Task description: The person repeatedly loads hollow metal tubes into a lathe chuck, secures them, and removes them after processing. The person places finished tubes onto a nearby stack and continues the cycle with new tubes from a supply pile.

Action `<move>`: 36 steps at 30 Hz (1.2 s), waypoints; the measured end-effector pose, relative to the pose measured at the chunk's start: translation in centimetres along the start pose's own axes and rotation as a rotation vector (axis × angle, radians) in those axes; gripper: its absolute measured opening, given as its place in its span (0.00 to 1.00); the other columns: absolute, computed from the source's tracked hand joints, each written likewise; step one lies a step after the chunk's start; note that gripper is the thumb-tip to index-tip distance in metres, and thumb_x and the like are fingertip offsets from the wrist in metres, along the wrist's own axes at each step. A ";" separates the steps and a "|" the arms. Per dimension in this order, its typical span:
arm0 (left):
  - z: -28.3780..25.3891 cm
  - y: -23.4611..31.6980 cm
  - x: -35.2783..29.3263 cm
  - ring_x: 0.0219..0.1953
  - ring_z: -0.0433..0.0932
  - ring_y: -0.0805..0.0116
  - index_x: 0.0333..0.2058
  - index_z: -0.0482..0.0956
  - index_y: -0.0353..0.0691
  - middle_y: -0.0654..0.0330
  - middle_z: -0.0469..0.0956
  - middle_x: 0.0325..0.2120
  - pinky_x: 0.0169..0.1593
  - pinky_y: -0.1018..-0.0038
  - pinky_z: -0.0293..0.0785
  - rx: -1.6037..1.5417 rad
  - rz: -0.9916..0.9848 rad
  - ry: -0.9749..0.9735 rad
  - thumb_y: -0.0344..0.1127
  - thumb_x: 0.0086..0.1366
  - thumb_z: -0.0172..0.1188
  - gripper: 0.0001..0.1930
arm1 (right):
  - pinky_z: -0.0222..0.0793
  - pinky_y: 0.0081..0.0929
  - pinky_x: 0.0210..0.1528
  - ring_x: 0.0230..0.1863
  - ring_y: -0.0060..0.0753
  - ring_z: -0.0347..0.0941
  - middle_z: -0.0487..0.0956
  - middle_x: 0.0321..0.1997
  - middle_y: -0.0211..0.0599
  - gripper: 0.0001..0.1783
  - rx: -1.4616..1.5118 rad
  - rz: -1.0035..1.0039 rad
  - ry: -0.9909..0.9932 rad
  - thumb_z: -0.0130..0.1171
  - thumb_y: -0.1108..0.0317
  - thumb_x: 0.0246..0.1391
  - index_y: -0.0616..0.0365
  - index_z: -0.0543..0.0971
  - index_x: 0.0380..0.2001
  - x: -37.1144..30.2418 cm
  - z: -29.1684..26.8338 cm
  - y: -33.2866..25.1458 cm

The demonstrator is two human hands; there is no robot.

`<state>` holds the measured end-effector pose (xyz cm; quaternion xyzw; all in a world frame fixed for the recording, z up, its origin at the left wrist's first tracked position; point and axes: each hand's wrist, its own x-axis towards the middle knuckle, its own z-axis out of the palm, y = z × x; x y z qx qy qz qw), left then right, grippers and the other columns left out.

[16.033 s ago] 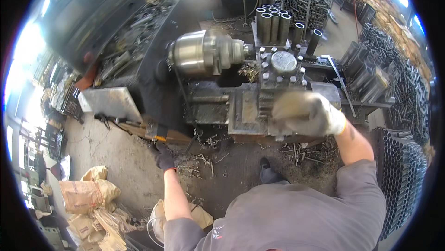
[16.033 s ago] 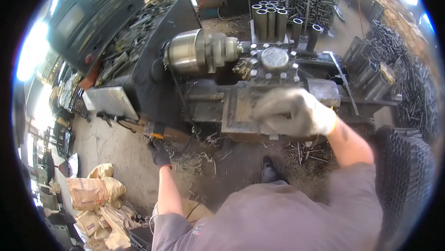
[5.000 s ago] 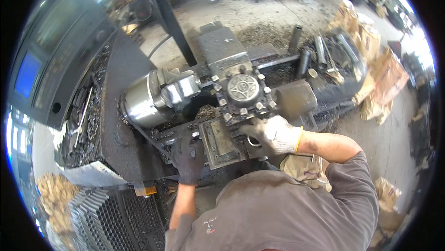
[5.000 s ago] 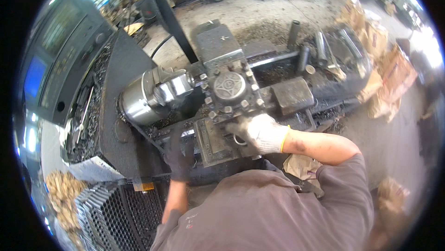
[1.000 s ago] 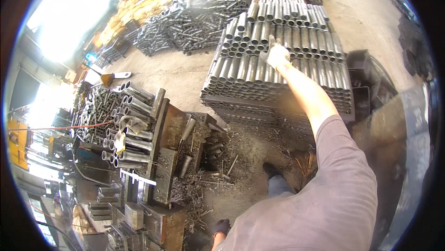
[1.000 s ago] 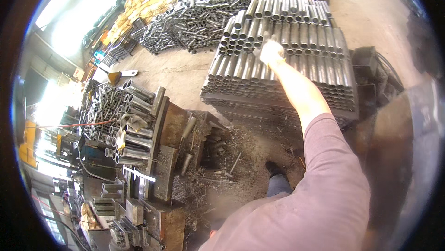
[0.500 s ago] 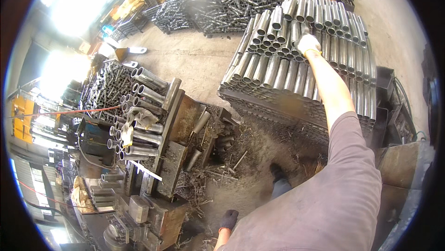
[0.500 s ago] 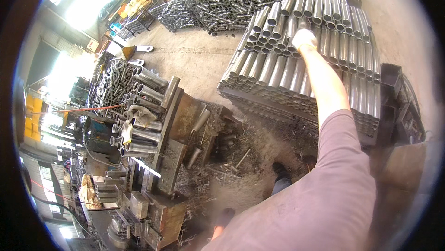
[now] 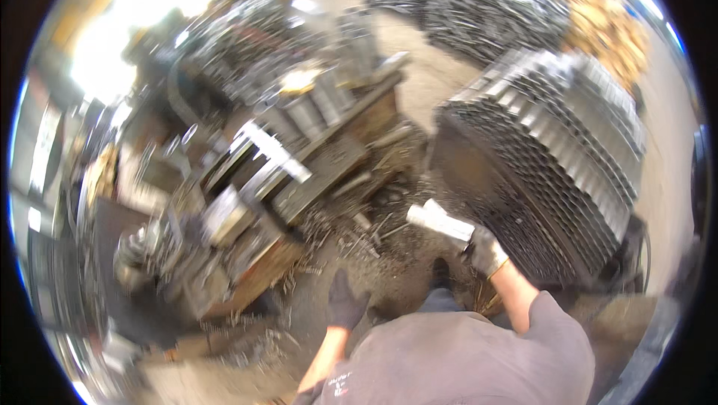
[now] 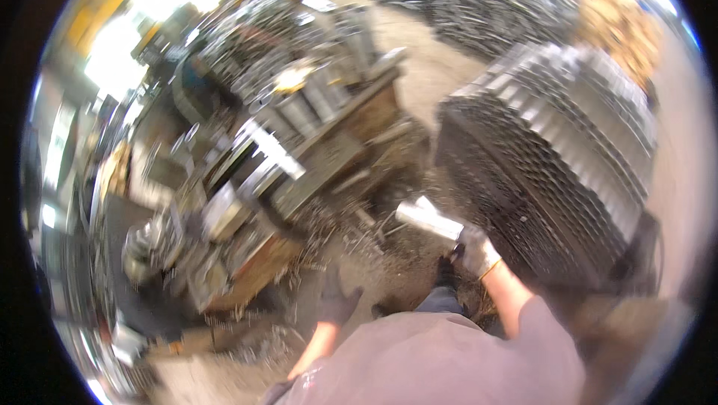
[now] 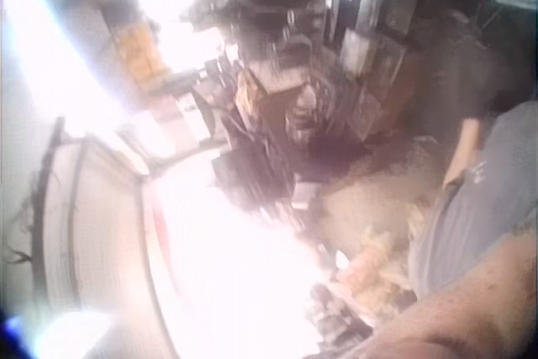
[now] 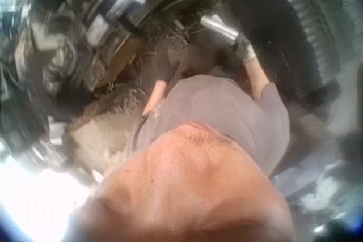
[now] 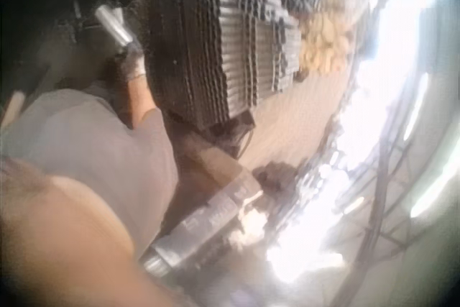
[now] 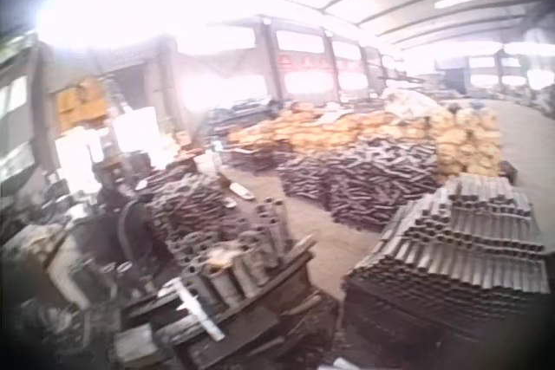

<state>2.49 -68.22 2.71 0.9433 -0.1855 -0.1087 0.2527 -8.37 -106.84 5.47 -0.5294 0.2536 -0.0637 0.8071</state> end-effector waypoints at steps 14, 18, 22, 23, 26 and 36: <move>-22.2 -17.9 -11.3 0.48 0.83 0.43 0.48 0.83 0.45 0.49 0.85 0.42 0.52 0.54 0.81 -0.107 -0.208 0.660 0.32 0.56 0.71 0.19 | 0.78 0.31 0.62 0.56 0.29 0.83 0.86 0.61 0.43 0.30 -0.853 0.082 -1.112 0.70 0.69 0.55 0.61 0.83 0.62 -2.4 45.7 1.1; -27.6 -25.1 -7.4 0.48 0.87 0.56 0.52 0.81 0.45 0.53 0.87 0.44 0.52 0.60 0.82 -0.317 -0.503 0.946 0.37 0.58 0.74 0.22 | 0.77 0.34 0.64 0.59 0.36 0.83 0.87 0.58 0.47 0.27 -0.904 -0.429 -1.094 0.71 0.68 0.53 0.64 0.84 0.58 0.6 53.5 -0.2; -31.9 -32.9 -1.7 0.42 0.86 0.67 0.48 0.83 0.37 0.59 0.88 0.40 0.47 0.66 0.83 -0.709 -0.566 0.844 0.31 0.56 0.74 0.20 | 0.82 0.30 0.50 0.49 0.34 0.86 0.88 0.50 0.45 0.28 -0.858 -0.819 -1.048 0.73 0.67 0.53 0.61 0.82 0.58 3.4 61.4 -0.7; -32.0 -34.1 -0.5 0.40 0.85 0.68 0.46 0.83 0.36 0.59 0.87 0.38 0.45 0.67 0.82 -0.684 -0.523 0.813 0.30 0.57 0.74 0.18 | 0.84 0.37 0.49 0.46 0.51 0.88 0.88 0.46 0.53 0.24 -0.833 -0.835 -1.045 0.69 0.64 0.55 0.57 0.84 0.55 3.7 63.3 -0.4; -32.1 -36.7 2.4 0.40 0.84 0.69 0.45 0.84 0.37 0.62 0.86 0.36 0.45 0.67 0.82 -0.633 -0.551 0.632 0.29 0.61 0.71 0.13 | 0.84 0.40 0.47 0.43 0.54 0.87 0.88 0.45 0.52 0.23 -0.943 -1.079 -1.119 0.71 0.63 0.54 0.57 0.84 0.52 4.8 67.3 0.3; -29.2 -46.2 -8.5 0.45 0.86 0.61 0.54 0.82 0.36 0.55 0.86 0.40 0.50 0.63 0.81 -0.778 -0.635 1.163 0.37 0.71 0.63 0.17 | 0.86 0.40 0.47 0.48 0.52 0.87 0.86 0.50 0.48 0.35 -1.225 -0.979 -1.082 0.81 0.56 0.47 0.58 0.82 0.57 4.2 69.4 -2.2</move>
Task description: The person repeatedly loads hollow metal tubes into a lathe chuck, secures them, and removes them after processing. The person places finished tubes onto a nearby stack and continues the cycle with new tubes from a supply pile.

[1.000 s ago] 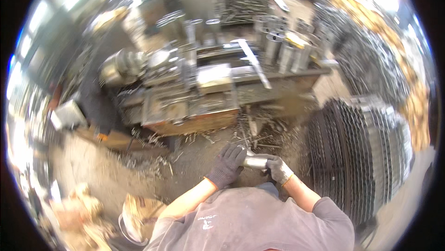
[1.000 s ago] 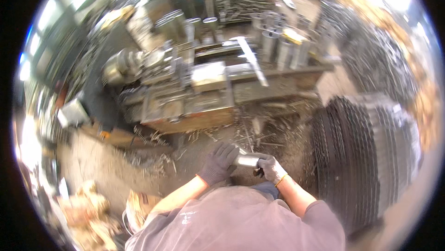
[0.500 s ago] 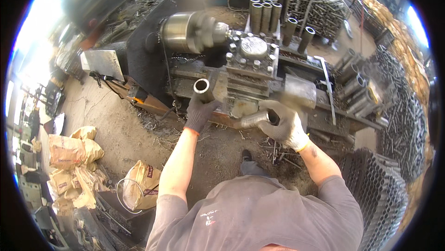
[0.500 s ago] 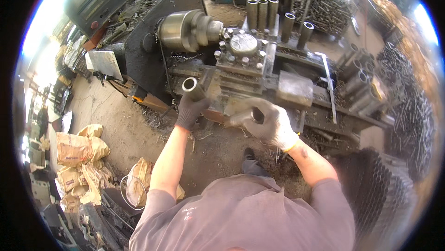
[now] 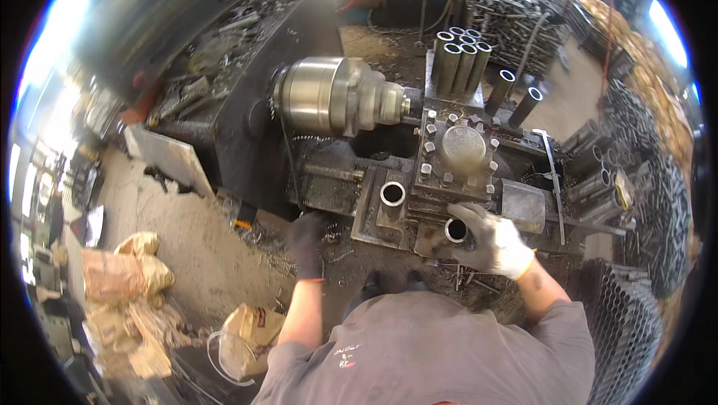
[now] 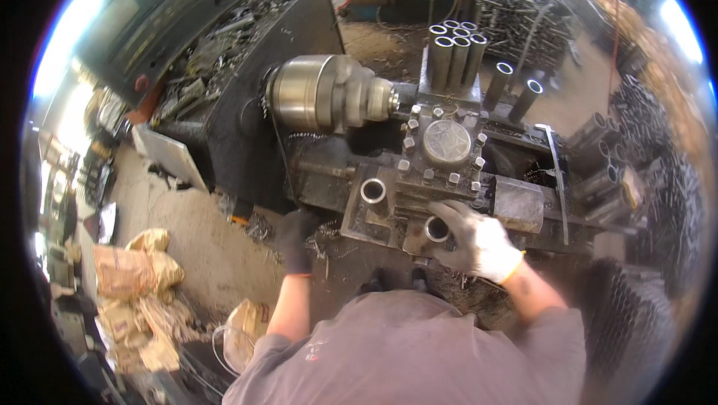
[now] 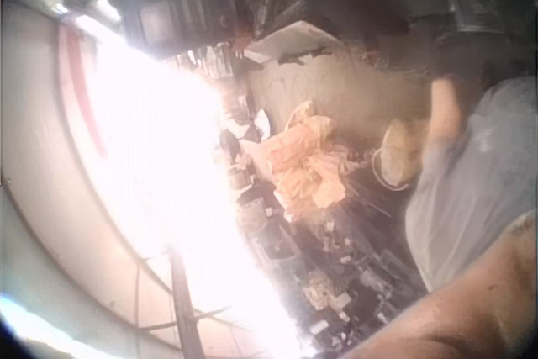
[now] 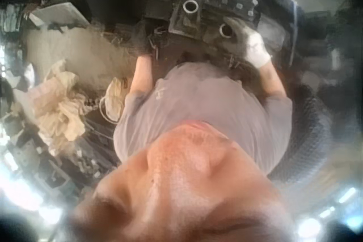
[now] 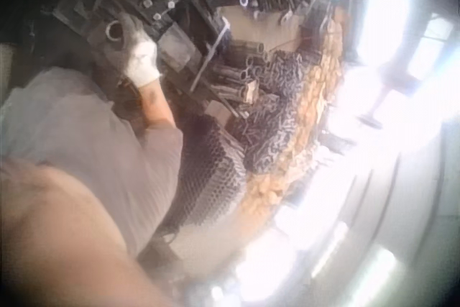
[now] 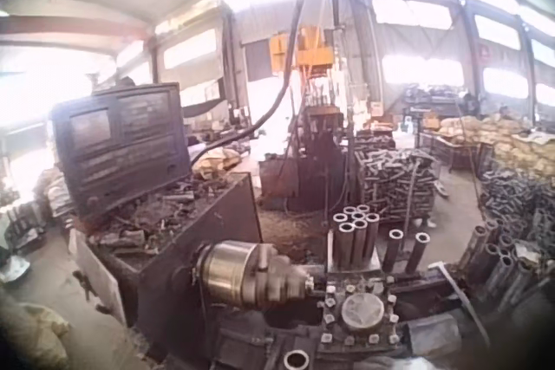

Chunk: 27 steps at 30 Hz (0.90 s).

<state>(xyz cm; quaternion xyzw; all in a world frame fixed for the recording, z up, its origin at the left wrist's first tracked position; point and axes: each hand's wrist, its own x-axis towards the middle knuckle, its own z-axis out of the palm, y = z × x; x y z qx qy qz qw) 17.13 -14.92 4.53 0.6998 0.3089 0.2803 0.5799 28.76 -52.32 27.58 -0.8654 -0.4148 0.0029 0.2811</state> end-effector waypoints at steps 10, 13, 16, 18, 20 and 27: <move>-20.1 -10.3 9.7 0.40 0.84 0.53 0.53 0.82 0.39 0.51 0.85 0.43 0.44 0.60 0.80 0.473 0.223 0.473 0.53 0.83 0.50 0.23 | 0.79 0.23 0.36 0.32 0.23 0.78 0.89 0.45 0.37 0.20 0.078 0.269 0.119 0.67 0.71 0.56 0.60 0.87 0.53 5.7 -5.2 -0.8; -21.0 -10.0 10.7 0.25 0.74 0.66 0.40 0.80 0.47 0.65 0.77 0.27 0.30 0.65 0.73 -0.164 -0.199 0.281 0.55 0.81 0.52 0.19 | 0.79 0.23 0.37 0.38 0.23 0.82 0.89 0.43 0.39 0.18 0.185 0.231 0.225 0.65 0.70 0.60 0.61 0.87 0.52 9.9 -5.8 2.1; -20.8 -9.1 10.7 0.23 0.72 0.67 0.38 0.79 0.53 0.68 0.73 0.24 0.27 0.66 0.70 -0.593 -0.484 0.198 0.63 0.78 0.54 0.21 | 0.83 0.25 0.43 0.44 0.27 0.85 0.89 0.41 0.40 0.18 0.179 0.243 0.237 0.65 0.67 0.62 0.61 0.86 0.54 14.6 -7.6 8.6; -19.1 -8.1 9.0 0.26 0.75 0.65 0.37 0.76 0.50 0.65 0.77 0.28 0.28 0.65 0.73 -0.713 -0.479 0.210 0.57 0.77 0.54 0.18 | 0.82 0.28 0.44 0.43 0.31 0.84 0.86 0.46 0.38 0.26 0.479 0.460 0.145 0.65 0.53 0.65 0.62 0.83 0.57 18.0 -6.7 14.8; -14.2 -6.7 6.0 0.27 0.74 0.64 0.36 0.77 0.46 0.62 0.78 0.29 0.32 0.65 0.72 -0.418 -0.467 0.380 0.51 0.75 0.52 0.16 | 0.82 0.30 0.46 0.47 0.30 0.83 0.87 0.49 0.37 0.23 0.103 0.603 -0.173 0.63 0.60 0.66 0.56 0.82 0.61 20.5 -5.1 20.9; 3.8 3.6 9.7 0.67 0.73 0.41 0.65 0.73 0.36 0.41 0.78 0.62 0.71 0.50 0.68 0.767 0.414 -0.278 0.53 0.70 0.60 0.33 | 0.79 0.34 0.65 0.65 0.44 0.78 0.75 0.73 0.48 0.32 0.761 0.511 -0.365 0.66 0.63 0.63 0.61 0.75 0.68 24.2 -2.0 24.1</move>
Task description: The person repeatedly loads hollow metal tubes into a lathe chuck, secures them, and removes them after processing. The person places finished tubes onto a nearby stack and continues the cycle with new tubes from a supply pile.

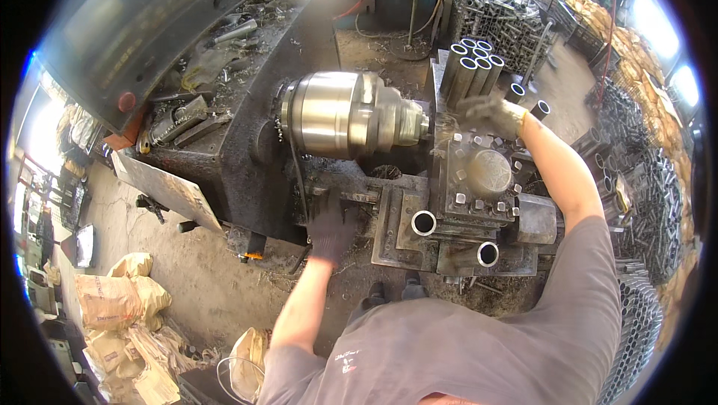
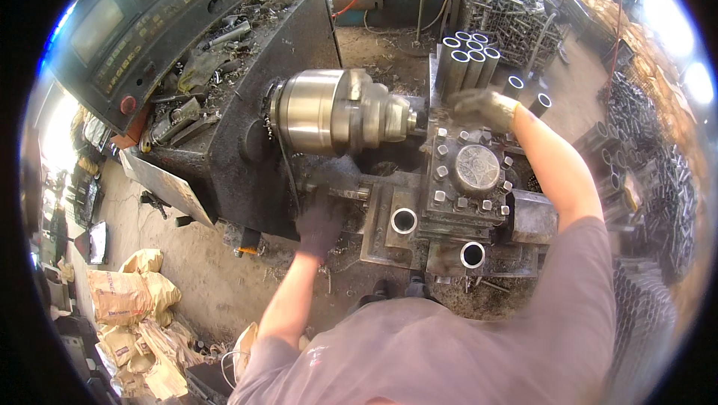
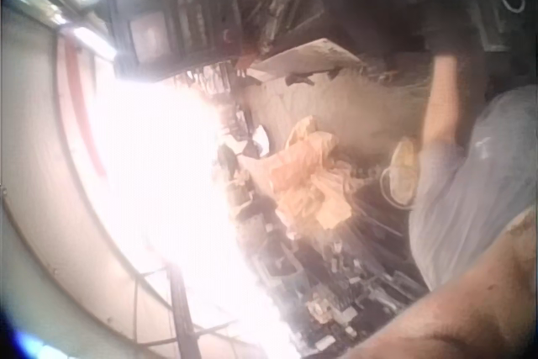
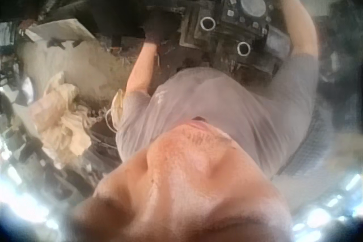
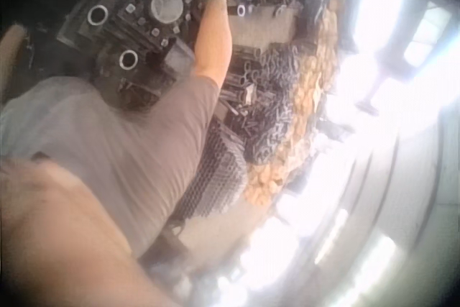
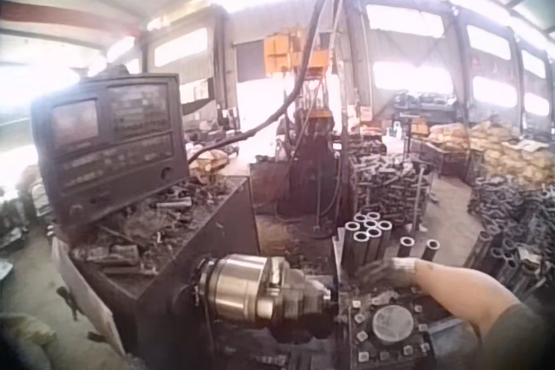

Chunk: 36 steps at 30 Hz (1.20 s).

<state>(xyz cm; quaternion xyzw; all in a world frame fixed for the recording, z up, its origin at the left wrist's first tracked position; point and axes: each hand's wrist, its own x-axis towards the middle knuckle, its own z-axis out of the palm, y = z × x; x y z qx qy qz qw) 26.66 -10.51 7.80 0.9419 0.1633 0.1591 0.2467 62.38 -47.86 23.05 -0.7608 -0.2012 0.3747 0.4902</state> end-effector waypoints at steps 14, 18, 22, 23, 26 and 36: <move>8.4 2.4 14.9 0.63 0.79 0.42 0.62 0.80 0.49 0.45 0.81 0.60 0.66 0.51 0.74 0.167 0.121 -0.643 0.58 0.76 0.54 0.26 | 0.78 0.38 0.63 0.56 0.45 0.84 0.87 0.57 0.48 0.28 -0.843 -0.042 0.130 0.64 0.56 0.59 0.59 0.84 0.59 -5.4 1.5 -5.0; 3.0 9.8 6.9 0.60 0.80 0.43 0.59 0.80 0.46 0.50 0.82 0.57 0.64 0.50 0.75 -0.175 0.352 -0.346 0.48 0.70 0.63 0.22 | 0.79 0.37 0.61 0.55 0.43 0.85 0.88 0.55 0.47 0.27 -0.881 -0.078 0.038 0.67 0.56 0.59 0.61 0.84 0.57 -1.0 3.9 -7.6; -1.8 13.3 5.1 0.60 0.79 0.47 0.56 0.80 0.43 0.53 0.82 0.55 0.65 0.50 0.74 -0.184 0.610 -0.041 0.36 0.62 0.70 0.23 | 0.80 0.36 0.42 0.39 0.37 0.85 0.89 0.40 0.41 0.25 -0.832 0.110 -0.176 0.73 0.52 0.55 0.62 0.87 0.47 4.4 8.6 -9.0; -2.5 13.9 5.6 0.61 0.78 0.47 0.56 0.80 0.43 0.52 0.81 0.55 0.66 0.49 0.73 -0.126 0.671 0.054 0.36 0.60 0.70 0.24 | 0.79 0.35 0.36 0.33 0.34 0.84 0.89 0.34 0.38 0.23 -0.805 0.138 -0.162 0.74 0.51 0.54 0.61 0.89 0.42 5.3 9.5 -8.5; -2.9 15.6 8.5 0.66 0.73 0.45 0.57 0.78 0.42 0.48 0.76 0.59 0.74 0.46 0.64 0.050 0.846 0.319 0.36 0.56 0.73 0.29 | 0.76 0.35 0.31 0.29 0.30 0.83 0.86 0.27 0.37 0.17 -1.054 -0.053 -0.141 0.74 0.51 0.54 0.55 0.89 0.28 7.9 9.7 -5.6; 6.7 19.1 18.8 0.72 0.67 0.41 0.51 0.83 0.43 0.40 0.77 0.61 0.80 0.41 0.46 0.550 0.752 0.444 0.45 0.69 0.57 0.18 | 0.85 0.33 0.47 0.48 0.35 0.87 0.88 0.50 0.41 0.23 -1.450 -0.677 -0.584 0.67 0.68 0.61 0.59 0.83 0.59 12.4 0.8 2.0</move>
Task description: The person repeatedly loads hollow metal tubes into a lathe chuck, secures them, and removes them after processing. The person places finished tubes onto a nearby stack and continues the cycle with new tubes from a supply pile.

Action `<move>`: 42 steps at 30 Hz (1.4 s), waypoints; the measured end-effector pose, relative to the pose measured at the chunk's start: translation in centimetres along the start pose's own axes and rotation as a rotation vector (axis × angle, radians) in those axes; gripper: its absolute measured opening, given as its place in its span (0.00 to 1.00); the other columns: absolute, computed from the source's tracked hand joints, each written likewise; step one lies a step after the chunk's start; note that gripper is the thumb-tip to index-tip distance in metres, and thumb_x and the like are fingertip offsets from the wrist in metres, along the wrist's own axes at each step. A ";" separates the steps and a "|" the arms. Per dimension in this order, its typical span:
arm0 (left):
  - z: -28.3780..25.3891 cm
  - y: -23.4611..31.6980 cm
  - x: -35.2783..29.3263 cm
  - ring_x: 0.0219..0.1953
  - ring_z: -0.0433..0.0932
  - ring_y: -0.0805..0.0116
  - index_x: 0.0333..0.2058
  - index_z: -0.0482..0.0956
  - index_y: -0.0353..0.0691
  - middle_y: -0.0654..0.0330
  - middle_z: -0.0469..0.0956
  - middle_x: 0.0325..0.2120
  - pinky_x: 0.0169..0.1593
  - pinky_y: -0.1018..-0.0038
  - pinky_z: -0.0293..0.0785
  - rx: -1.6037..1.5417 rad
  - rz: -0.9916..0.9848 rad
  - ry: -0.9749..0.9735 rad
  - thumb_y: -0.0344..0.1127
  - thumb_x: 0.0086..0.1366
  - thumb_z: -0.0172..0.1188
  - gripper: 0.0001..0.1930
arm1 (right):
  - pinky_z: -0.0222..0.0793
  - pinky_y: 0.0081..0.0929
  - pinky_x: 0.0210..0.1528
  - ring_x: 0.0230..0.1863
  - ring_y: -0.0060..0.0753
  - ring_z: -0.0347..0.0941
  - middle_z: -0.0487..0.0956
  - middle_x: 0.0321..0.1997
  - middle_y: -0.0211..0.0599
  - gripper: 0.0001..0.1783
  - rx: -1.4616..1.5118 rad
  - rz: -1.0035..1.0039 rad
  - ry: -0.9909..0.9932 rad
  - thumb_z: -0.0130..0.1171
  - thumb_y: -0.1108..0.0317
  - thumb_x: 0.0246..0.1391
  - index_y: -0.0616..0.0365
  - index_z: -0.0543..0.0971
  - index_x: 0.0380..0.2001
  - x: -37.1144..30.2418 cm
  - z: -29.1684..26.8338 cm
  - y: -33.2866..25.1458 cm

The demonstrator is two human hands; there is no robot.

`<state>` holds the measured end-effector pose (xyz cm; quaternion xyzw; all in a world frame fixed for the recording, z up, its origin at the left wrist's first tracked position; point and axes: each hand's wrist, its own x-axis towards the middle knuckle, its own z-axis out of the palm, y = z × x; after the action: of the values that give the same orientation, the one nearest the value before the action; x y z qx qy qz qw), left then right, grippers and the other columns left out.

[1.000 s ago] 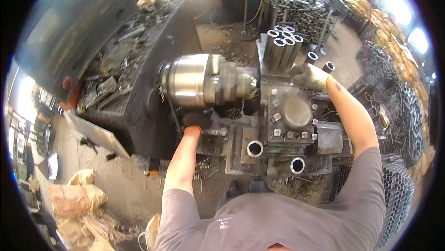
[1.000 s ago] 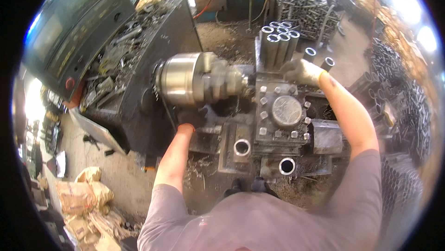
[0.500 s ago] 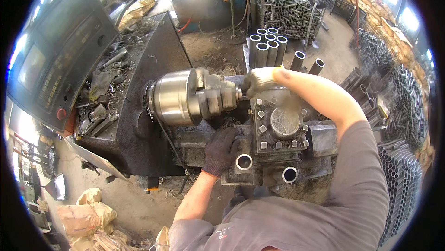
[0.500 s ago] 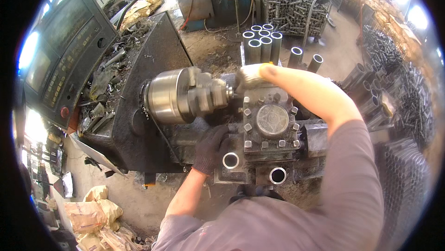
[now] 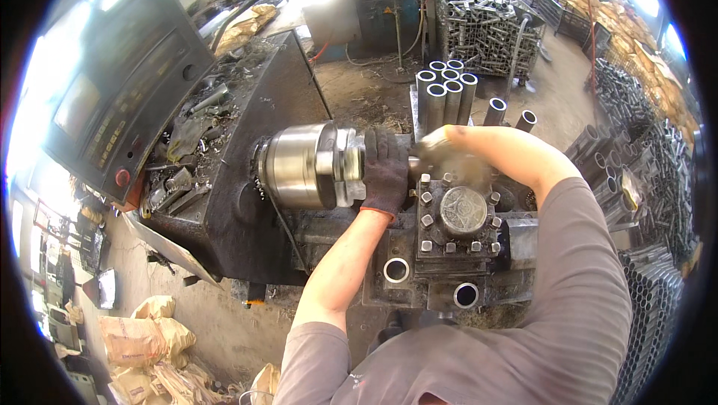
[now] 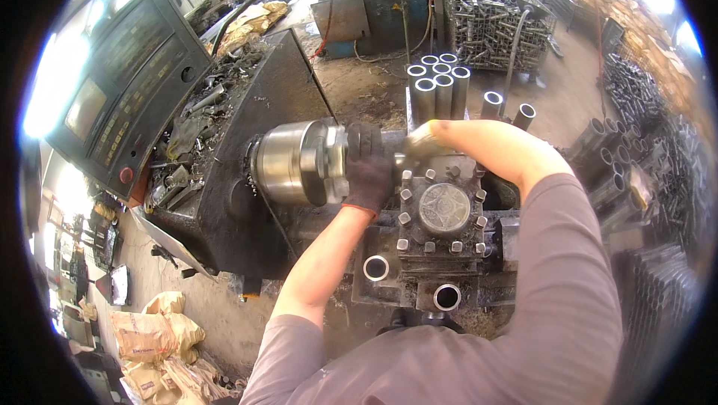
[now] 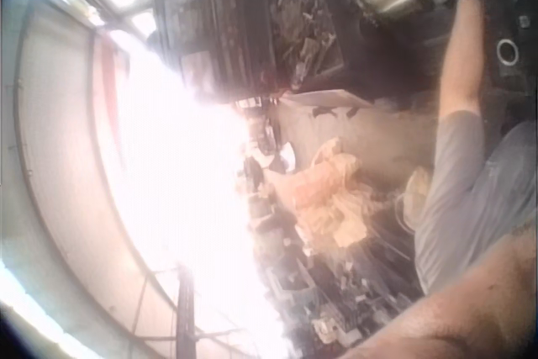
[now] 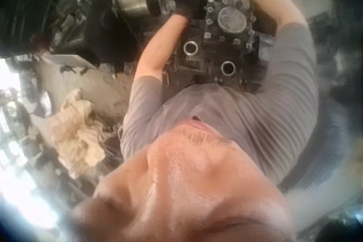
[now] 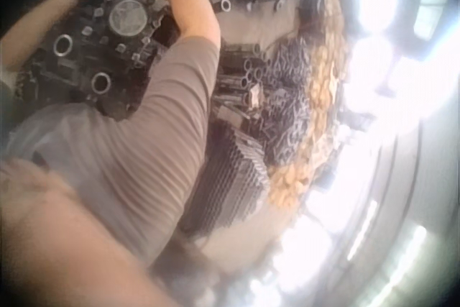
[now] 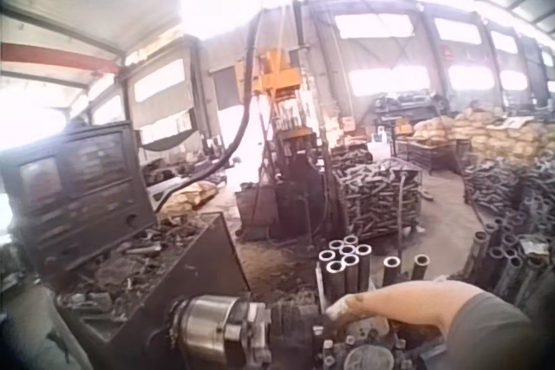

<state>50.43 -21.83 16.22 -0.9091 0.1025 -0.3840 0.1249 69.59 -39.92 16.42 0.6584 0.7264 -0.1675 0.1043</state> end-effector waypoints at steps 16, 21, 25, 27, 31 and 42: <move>-17.3 -2.7 -15.7 0.63 0.79 0.44 0.56 0.80 0.39 0.49 0.83 0.57 0.68 0.53 0.74 -1.306 -0.612 -0.201 0.47 0.57 0.80 0.32 | 0.81 0.42 0.52 0.46 0.52 0.86 0.88 0.44 0.51 0.24 0.276 0.873 0.404 0.71 0.58 0.55 0.58 0.84 0.52 -14.3 0.2 -11.3; -14.9 3.8 -16.9 0.54 0.85 0.44 0.58 0.79 0.43 0.46 0.85 0.50 0.56 0.58 0.82 -1.145 -0.641 -0.707 0.51 0.56 0.81 0.35 | 0.83 0.40 0.50 0.43 0.47 0.87 0.89 0.44 0.48 0.21 0.280 0.723 0.657 0.67 0.59 0.59 0.57 0.84 0.52 -9.8 -9.9 -13.7; -16.1 0.8 -11.9 0.47 0.88 0.46 0.54 0.82 0.42 0.47 0.88 0.43 0.51 0.57 0.84 -1.235 -0.880 -0.733 0.51 0.59 0.78 0.29 | 0.85 0.36 0.49 0.42 0.46 0.86 0.84 0.54 0.50 0.32 -0.052 0.262 0.698 0.63 0.65 0.57 0.60 0.75 0.65 -7.0 -16.6 -21.5; -16.9 -2.5 -7.5 0.47 0.88 0.47 0.52 0.84 0.40 0.46 0.88 0.42 0.51 0.57 0.84 -1.266 -0.804 -0.904 0.54 0.60 0.77 0.29 | 0.86 0.36 0.50 0.43 0.49 0.86 0.82 0.56 0.57 0.35 -0.482 0.254 0.336 0.57 0.67 0.61 0.63 0.68 0.72 -5.8 -17.7 -25.4; -18.4 -4.8 -1.3 0.52 0.87 0.48 0.58 0.83 0.36 0.43 0.87 0.49 0.59 0.56 0.80 -1.033 -0.600 -0.894 0.65 0.59 0.74 0.40 | 0.86 0.34 0.42 0.39 0.39 0.87 0.86 0.41 0.44 0.18 -0.255 0.165 0.380 0.56 0.72 0.60 0.60 0.80 0.54 -3.4 -18.1 -23.1; -12.3 -5.3 -27.7 0.45 0.83 0.68 0.52 0.85 0.34 0.57 0.86 0.41 0.51 0.69 0.79 -1.151 -1.254 -0.518 0.39 0.70 0.66 0.17 | 0.83 0.43 0.40 0.34 0.50 0.86 0.88 0.32 0.48 0.18 0.142 0.815 0.205 0.72 0.51 0.50 0.56 0.89 0.32 -7.0 -5.6 -11.3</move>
<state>23.02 -10.80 7.53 -0.7781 -0.2685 -0.0532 -0.5654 59.51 -45.14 25.40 0.9105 0.4000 -0.0958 0.0436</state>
